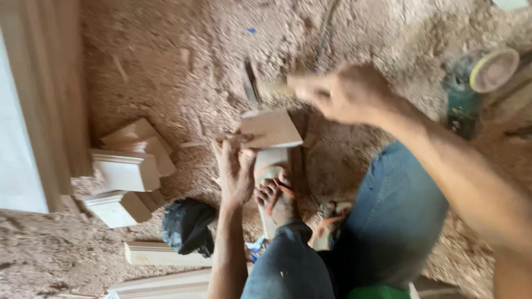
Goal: The person sits on the floor and assembles small wooden pieces by hammering nails into them. They repeatedly pick up pieces, align them, and secure them with a hammer.
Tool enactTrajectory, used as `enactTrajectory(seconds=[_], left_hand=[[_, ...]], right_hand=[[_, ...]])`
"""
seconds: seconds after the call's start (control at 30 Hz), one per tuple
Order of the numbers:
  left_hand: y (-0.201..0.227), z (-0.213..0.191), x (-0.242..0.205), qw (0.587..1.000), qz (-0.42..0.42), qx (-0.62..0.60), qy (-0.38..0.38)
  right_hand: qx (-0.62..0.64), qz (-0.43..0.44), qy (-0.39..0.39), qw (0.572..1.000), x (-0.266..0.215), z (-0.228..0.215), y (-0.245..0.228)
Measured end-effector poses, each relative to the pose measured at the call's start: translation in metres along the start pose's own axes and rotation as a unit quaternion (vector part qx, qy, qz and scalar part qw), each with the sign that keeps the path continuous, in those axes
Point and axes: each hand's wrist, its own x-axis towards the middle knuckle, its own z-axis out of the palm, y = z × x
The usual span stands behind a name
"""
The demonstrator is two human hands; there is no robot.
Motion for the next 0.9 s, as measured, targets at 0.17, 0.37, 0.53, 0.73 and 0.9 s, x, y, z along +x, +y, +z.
enactTrajectory(seconds=[0.17,0.37,0.53,0.73,0.9], left_hand=[[-0.010,0.001,-0.005,0.997,0.044,0.061,0.004],[-0.008,-0.001,-0.005,0.999,0.032,0.021,-0.024],[-0.023,-0.005,-0.007,0.982,0.085,0.167,-0.004],[-0.039,-0.003,-0.009,0.998,0.027,-0.045,-0.030],[-0.052,0.002,-0.008,0.995,0.084,-0.049,-0.024]], right_hand=[[0.174,0.000,0.306,0.936,0.013,0.036,0.017],[0.064,0.037,0.020,0.997,0.001,0.047,0.025],[0.086,0.039,-0.039,0.995,0.001,0.036,-0.003],[-0.079,0.008,-0.135,0.988,-0.016,0.022,-0.019],[-0.064,-0.008,-0.125,0.990,-0.047,0.066,-0.005]])
